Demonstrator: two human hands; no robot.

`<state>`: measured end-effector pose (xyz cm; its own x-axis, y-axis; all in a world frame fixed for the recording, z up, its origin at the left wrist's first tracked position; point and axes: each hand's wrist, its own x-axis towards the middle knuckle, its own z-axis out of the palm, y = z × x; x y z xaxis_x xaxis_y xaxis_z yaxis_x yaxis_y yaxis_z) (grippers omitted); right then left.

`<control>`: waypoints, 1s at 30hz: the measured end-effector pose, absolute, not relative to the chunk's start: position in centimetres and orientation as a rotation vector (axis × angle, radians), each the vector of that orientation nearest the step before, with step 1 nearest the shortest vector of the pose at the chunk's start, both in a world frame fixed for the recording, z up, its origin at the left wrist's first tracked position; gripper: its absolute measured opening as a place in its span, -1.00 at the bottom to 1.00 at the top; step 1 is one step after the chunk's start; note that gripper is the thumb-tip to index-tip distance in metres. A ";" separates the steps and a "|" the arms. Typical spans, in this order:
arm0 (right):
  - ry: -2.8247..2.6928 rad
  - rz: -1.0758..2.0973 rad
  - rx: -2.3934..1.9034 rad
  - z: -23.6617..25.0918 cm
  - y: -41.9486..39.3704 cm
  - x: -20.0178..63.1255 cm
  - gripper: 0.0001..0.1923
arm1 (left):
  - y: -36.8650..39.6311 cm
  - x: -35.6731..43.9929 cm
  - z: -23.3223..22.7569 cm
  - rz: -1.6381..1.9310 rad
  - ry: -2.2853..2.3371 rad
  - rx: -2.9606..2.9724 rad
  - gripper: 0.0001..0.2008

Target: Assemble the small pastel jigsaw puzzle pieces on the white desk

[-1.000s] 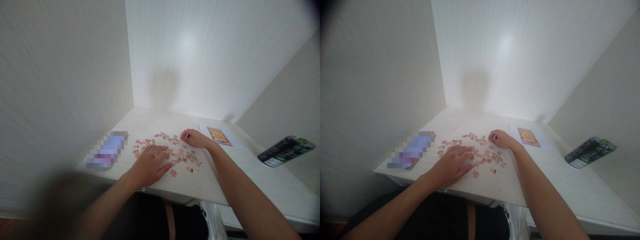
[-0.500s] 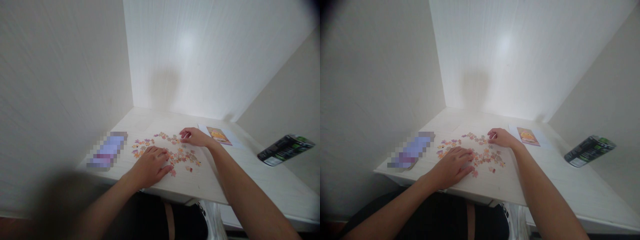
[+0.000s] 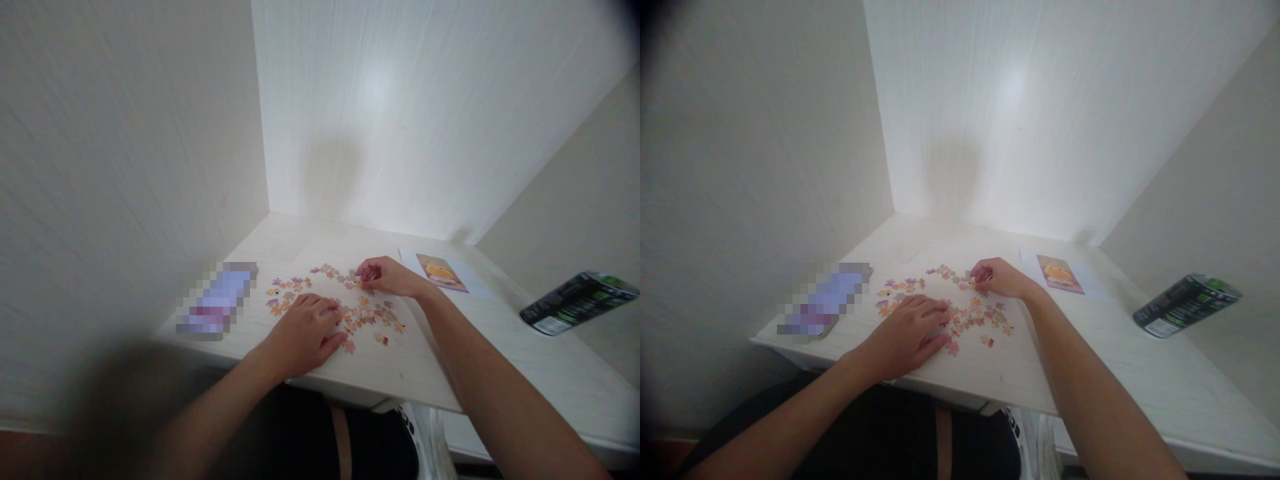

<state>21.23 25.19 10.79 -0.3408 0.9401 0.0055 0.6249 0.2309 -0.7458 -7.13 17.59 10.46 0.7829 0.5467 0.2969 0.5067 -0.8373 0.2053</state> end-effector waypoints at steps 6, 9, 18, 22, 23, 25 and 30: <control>-1.889 1.094 -1.266 11.3 24.4 19.2 -0.71 | 17.5 -7.1 10.4 0.528 0.839 2.858 -0.74; -1.834 1.204 -1.192 11.2 24.0 17.1 -0.72 | 17.1 -7.0 10.2 0.529 0.847 2.843 -0.70; -2.108 0.852 -1.337 10.1 23.9 15.4 -0.83 | 16.0 -6.9 10.4 0.517 0.893 2.829 -0.60; -2.128 0.845 -1.335 10.2 23.8 15.3 -0.83 | 16.0 -6.9 10.2 0.529 0.905 2.819 -0.60; -2.131 0.841 -1.342 10.2 23.8 15.2 -0.83 | 16.1 -6.9 10.2 0.527 0.909 2.817 -0.60; -2.139 0.821 -1.365 10.3 23.7 15.0 -0.83 | 16.1 -6.8 10.2 0.518 0.909 2.817 -0.61; -2.201 0.706 -1.417 10.7 23.4 14.8 -0.86 | 16.0 -6.7 10.5 0.519 0.901 2.822 -0.62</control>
<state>14.85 23.44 10.67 -0.3872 0.9186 0.0786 0.7014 0.3488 -0.6216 -6.73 16.02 10.50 0.7620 0.5829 0.2820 0.5367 -0.8122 0.2287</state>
